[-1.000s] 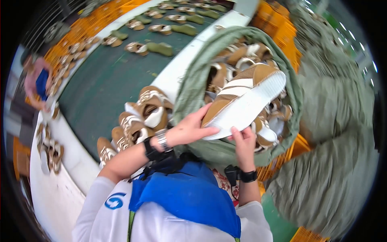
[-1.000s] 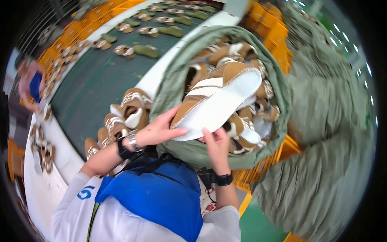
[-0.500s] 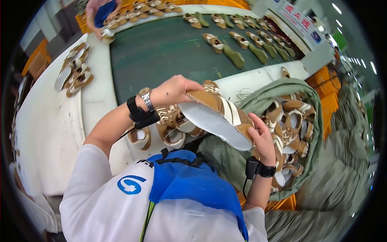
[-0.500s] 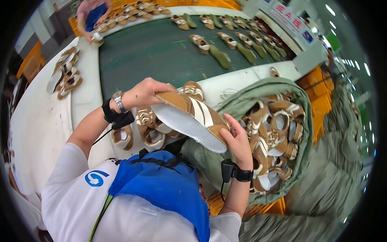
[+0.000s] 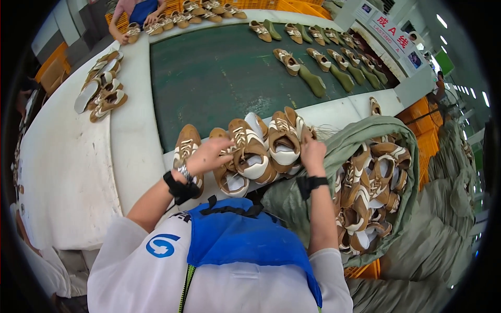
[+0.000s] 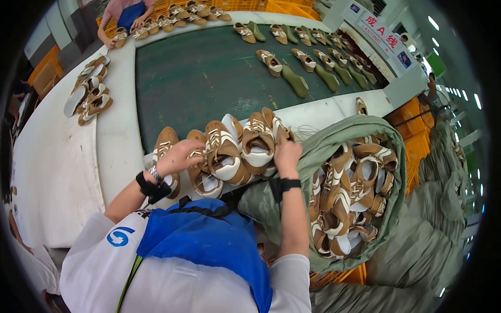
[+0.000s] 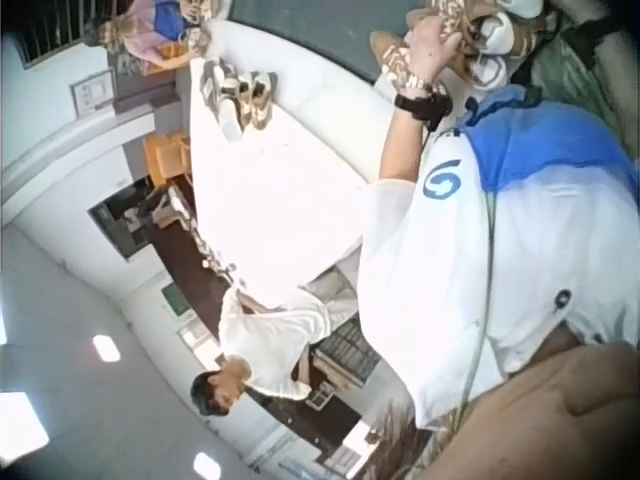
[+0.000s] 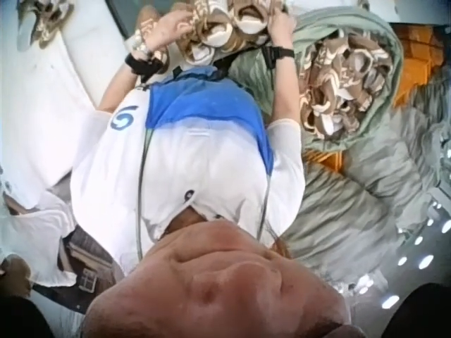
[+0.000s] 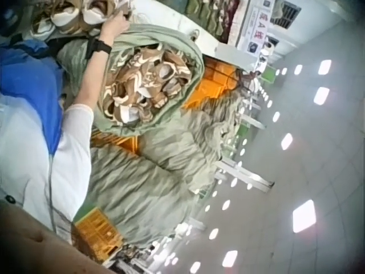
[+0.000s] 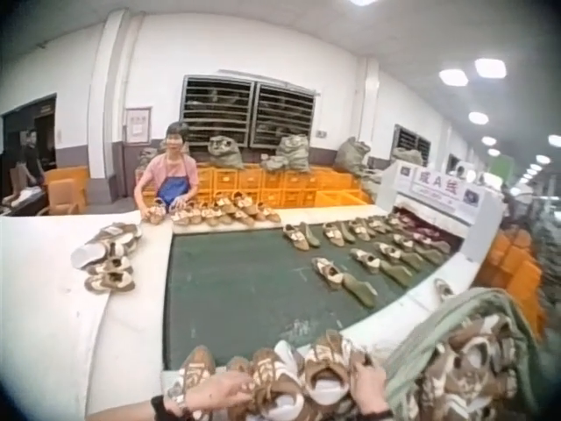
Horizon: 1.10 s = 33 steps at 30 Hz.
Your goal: Placing shoes and shoe lasts onto a moving conveyor belt and organizing them on a work table in a shoe manufacturing facility.
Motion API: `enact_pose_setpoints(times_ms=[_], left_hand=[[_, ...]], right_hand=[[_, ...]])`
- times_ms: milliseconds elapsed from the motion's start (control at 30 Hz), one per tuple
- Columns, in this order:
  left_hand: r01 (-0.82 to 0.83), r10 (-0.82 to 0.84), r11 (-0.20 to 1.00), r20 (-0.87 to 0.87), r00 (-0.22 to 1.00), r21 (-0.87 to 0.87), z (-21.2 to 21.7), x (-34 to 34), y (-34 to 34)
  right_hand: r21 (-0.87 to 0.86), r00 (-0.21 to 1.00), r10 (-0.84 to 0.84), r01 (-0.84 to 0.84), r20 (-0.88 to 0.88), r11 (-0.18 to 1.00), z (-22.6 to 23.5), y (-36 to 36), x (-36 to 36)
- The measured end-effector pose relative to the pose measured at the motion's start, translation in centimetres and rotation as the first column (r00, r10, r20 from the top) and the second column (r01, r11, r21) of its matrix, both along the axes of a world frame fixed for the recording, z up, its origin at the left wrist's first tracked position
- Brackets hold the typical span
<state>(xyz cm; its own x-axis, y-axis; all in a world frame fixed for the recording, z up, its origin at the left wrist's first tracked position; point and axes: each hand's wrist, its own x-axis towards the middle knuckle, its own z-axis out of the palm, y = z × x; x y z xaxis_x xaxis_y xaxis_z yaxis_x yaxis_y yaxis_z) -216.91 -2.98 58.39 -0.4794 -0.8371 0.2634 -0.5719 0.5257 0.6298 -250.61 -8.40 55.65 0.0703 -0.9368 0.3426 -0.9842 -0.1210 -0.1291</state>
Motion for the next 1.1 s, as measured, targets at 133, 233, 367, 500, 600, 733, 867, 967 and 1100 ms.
enact_pose_setpoints(times_ms=[133, 233, 367, 500, 600, 733, 867, 967, 1100], left_hand=[[0.032, -0.031, 0.998, -0.038, 0.999, 0.048, -0.8, -0.9, 1.2], [0.096, -0.096, 0.995, -0.034, 0.995, 0.007, 0.3, -2.8, 1.0], [0.138, -0.132, 0.986, 0.069, 0.989, -0.093, 0.2, -6.5, -0.4], [0.227, -0.216, 0.969, 0.112, 0.97, -0.098, 1.2, -10.4, -1.4], [0.274, -0.256, 0.954, 0.144, 0.956, -0.122, 1.9, -11.9, -1.4], [0.291, -0.272, 0.948, 0.145, 0.951, -0.131, 2.4, -13.0, -0.8], [0.306, -0.29, 0.945, 0.136, 0.947, -0.112, 3.5, -13.7, 0.1], [0.301, -0.285, 0.949, 0.152, 0.946, -0.097, 3.9, -14.2, 0.6], [0.239, -0.222, 0.966, 0.166, 0.961, -0.094, 5.0, -14.8, 1.2]], right_hand=[[-0.264, 0.99, 0.045, -0.007, 0.137, 0.964, -0.3, 2.5, 0.6], [-0.232, 0.996, -0.057, 0.071, 0.066, 0.97, 2.2, 4.0, 1.4], [-0.07, 0.991, -0.092, 0.099, 0.094, 0.993, 0.0, 4.5, 1.3], [-0.254, 0.895, 0.026, 0.099, 0.445, 0.962, 5.2, 8.9, -1.6], [-0.331, 0.773, -0.085, 0.364, 0.629, 0.871, 7.8, 13.7, -7.6], [-0.246, 0.452, -0.424, 0.855, 0.785, 0.457, 5.1, 20.9, -21.2], [-0.039, 0.159, -0.786, 0.985, 0.598, 0.169, 0.1, 27.6, -34.2], [0.146, 0.013, -0.748, 0.979, 0.663, 0.146, -2.9, 28.1, -40.0], [0.326, -0.031, -0.83, 0.927, 0.557, 0.184, -4.7, 27.4, -41.9]])
